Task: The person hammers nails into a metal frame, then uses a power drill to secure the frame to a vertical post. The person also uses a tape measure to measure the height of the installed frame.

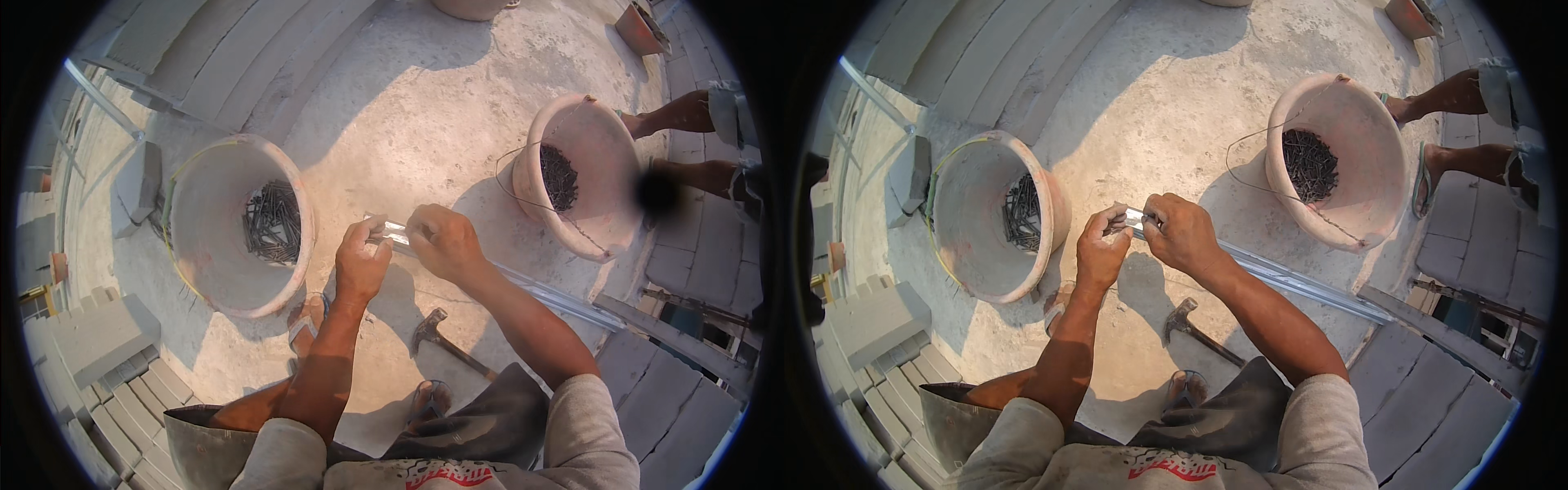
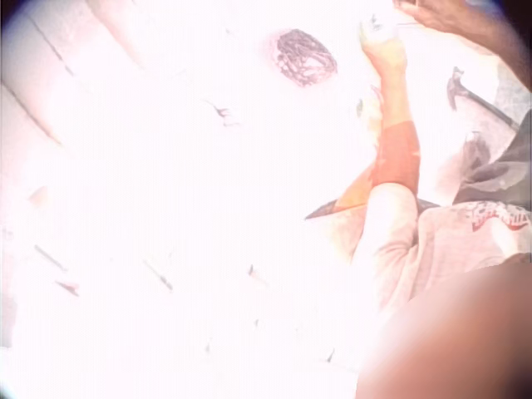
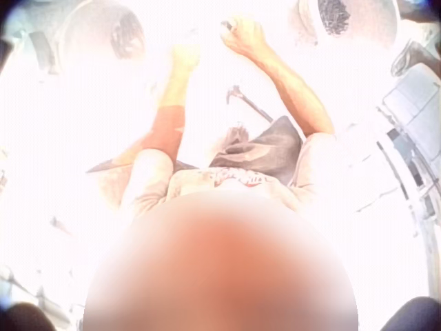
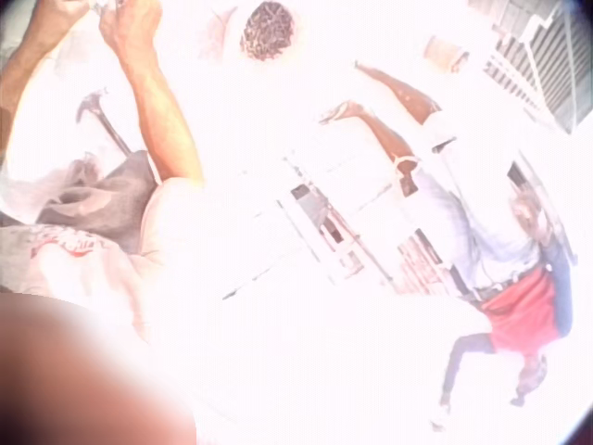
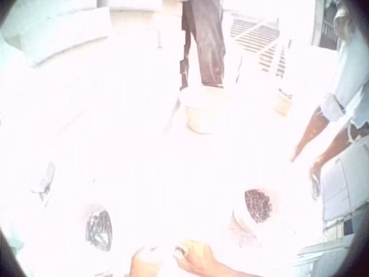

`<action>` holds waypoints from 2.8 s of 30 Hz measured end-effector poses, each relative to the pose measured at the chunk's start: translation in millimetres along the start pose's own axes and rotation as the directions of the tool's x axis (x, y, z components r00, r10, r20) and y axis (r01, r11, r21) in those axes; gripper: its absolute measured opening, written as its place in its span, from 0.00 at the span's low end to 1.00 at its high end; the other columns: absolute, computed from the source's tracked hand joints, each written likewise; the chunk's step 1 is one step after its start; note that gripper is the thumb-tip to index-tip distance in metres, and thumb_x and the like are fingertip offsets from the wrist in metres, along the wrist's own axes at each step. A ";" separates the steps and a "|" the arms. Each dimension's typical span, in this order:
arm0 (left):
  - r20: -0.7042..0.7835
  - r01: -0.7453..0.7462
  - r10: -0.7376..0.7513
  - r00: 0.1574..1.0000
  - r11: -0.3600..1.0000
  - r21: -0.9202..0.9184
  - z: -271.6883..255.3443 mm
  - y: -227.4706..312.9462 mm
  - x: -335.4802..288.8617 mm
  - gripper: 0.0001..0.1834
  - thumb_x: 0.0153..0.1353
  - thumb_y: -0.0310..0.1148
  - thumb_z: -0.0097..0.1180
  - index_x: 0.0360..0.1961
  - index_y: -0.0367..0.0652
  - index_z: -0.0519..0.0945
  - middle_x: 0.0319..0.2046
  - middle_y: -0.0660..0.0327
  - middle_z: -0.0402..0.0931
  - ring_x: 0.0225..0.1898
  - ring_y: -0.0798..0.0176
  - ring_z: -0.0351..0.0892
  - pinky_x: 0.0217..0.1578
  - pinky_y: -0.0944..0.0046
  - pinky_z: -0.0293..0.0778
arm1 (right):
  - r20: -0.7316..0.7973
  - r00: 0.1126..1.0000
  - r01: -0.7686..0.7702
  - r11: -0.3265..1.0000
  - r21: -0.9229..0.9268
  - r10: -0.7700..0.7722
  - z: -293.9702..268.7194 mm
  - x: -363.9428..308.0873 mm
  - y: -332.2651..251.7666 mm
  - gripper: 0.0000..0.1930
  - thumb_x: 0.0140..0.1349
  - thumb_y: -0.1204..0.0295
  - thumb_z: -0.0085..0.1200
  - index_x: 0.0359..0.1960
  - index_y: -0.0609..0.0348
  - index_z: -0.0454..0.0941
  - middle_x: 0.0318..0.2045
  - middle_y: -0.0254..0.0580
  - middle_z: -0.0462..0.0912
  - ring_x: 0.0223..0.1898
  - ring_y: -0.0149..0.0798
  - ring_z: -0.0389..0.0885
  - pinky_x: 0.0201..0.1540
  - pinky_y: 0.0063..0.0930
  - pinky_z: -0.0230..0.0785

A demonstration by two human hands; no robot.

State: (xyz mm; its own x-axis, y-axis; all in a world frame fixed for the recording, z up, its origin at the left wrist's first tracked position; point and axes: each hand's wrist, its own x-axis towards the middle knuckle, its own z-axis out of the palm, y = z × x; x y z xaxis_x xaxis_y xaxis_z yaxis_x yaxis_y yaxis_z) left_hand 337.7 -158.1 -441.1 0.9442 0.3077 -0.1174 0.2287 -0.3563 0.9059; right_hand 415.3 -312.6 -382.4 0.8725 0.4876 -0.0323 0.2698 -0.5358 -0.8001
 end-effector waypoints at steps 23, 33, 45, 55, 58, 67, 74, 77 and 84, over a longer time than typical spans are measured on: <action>-0.053 0.291 -0.288 0.956 0.954 0.077 -17.3 -38.0 31.2 0.11 0.57 0.30 0.62 0.41 0.37 0.85 0.33 0.57 0.85 0.34 0.68 0.82 0.38 0.68 0.75 | 0.342 0.899 -0.218 0.957 -0.192 0.273 14.3 -102.4 67.2 0.14 0.61 0.63 0.56 0.39 0.63 0.78 0.36 0.53 0.81 0.40 0.54 0.81 0.44 0.45 0.72; -0.072 0.251 -0.241 0.968 0.951 0.180 -12.3 -69.0 26.2 0.10 0.57 0.34 0.61 0.39 0.44 0.85 0.32 0.55 0.84 0.37 0.60 0.82 0.41 0.63 0.75 | 0.647 0.674 -0.088 0.908 -0.410 0.357 35.8 -199.6 79.4 0.19 0.58 0.54 0.57 0.39 0.57 0.81 0.33 0.48 0.83 0.37 0.51 0.83 0.40 0.42 0.75; -0.017 -0.120 0.141 0.990 0.893 0.434 -5.8 -69.3 25.0 0.07 0.57 0.35 0.59 0.36 0.47 0.84 0.33 0.56 0.82 0.40 0.50 0.77 0.45 0.53 0.69 | 0.608 0.711 -0.357 0.926 -0.122 0.354 25.5 -205.1 87.6 0.14 0.55 0.62 0.56 0.35 0.60 0.77 0.29 0.51 0.81 0.31 0.52 0.81 0.37 0.42 0.72; -0.120 -0.225 0.312 0.942 0.857 0.463 4.1 -79.8 15.0 0.07 0.58 0.33 0.61 0.37 0.46 0.84 0.32 0.60 0.81 0.40 0.56 0.77 0.47 0.57 0.65 | 0.443 0.825 -0.530 0.752 0.392 0.351 -12.6 -107.9 20.9 0.24 0.70 0.49 0.42 0.38 0.62 0.69 0.22 0.46 0.73 0.26 0.39 0.73 0.31 0.37 0.65; -0.170 -0.201 0.324 0.931 0.841 0.502 8.2 -84.0 13.5 0.06 0.58 0.34 0.59 0.33 0.47 0.84 0.32 0.62 0.81 0.41 0.58 0.77 0.47 0.56 0.63 | 0.356 0.882 -0.426 0.844 0.326 0.308 2.7 -80.3 7.4 0.27 0.71 0.45 0.37 0.40 0.62 0.68 0.21 0.46 0.72 0.26 0.40 0.73 0.31 0.39 0.66; -0.229 -0.181 0.306 0.924 0.878 0.443 6.8 -96.7 10.0 0.07 0.58 0.34 0.59 0.35 0.45 0.83 0.34 0.58 0.81 0.40 0.54 0.78 0.47 0.57 0.64 | 0.327 0.895 -0.380 0.902 0.206 0.302 50.8 -53.7 21.8 0.27 0.73 0.48 0.34 0.42 0.64 0.69 0.24 0.61 0.75 0.28 0.57 0.77 0.33 0.46 0.66; -0.261 -0.244 0.376 0.889 0.872 0.423 10.1 -98.5 8.5 0.06 0.58 0.32 0.58 0.34 0.42 0.81 0.37 0.57 0.81 0.43 0.55 0.78 0.47 0.56 0.61 | 0.396 0.850 -0.437 0.886 0.158 0.348 34.0 -34.1 0.2 0.25 0.73 0.50 0.36 0.43 0.64 0.69 0.23 0.60 0.75 0.27 0.58 0.77 0.31 0.46 0.67; -0.222 -0.181 0.293 0.930 0.891 0.417 7.7 -94.8 6.5 0.08 0.58 0.31 0.59 0.38 0.42 0.82 0.40 0.53 0.81 0.46 0.48 0.77 0.48 0.54 0.69 | 0.235 0.963 -0.197 0.940 0.278 0.132 25.3 -41.1 -7.7 0.23 0.73 0.52 0.38 0.43 0.65 0.69 0.23 0.61 0.75 0.26 0.61 0.77 0.30 0.46 0.67; -0.193 -0.245 0.369 0.909 0.849 0.468 5.0 -96.8 16.9 0.05 0.57 0.28 0.58 0.35 0.43 0.81 0.40 0.58 0.83 0.50 0.56 0.79 0.51 0.54 0.58 | 0.225 0.951 -0.230 0.972 0.049 0.214 47.0 -27.5 2.1 0.23 0.73 0.52 0.37 0.38 0.65 0.67 0.20 0.61 0.73 0.24 0.63 0.75 0.28 0.46 0.66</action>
State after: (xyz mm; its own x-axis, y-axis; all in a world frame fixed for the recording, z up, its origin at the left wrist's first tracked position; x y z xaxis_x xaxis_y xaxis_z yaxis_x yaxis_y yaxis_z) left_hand 332.7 -122.8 -532.8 0.8974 0.3184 0.3054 0.0738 -0.7909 0.6075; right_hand 372.7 -294.7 -411.3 0.7954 0.5041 -0.3364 0.0413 -0.5989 -0.7998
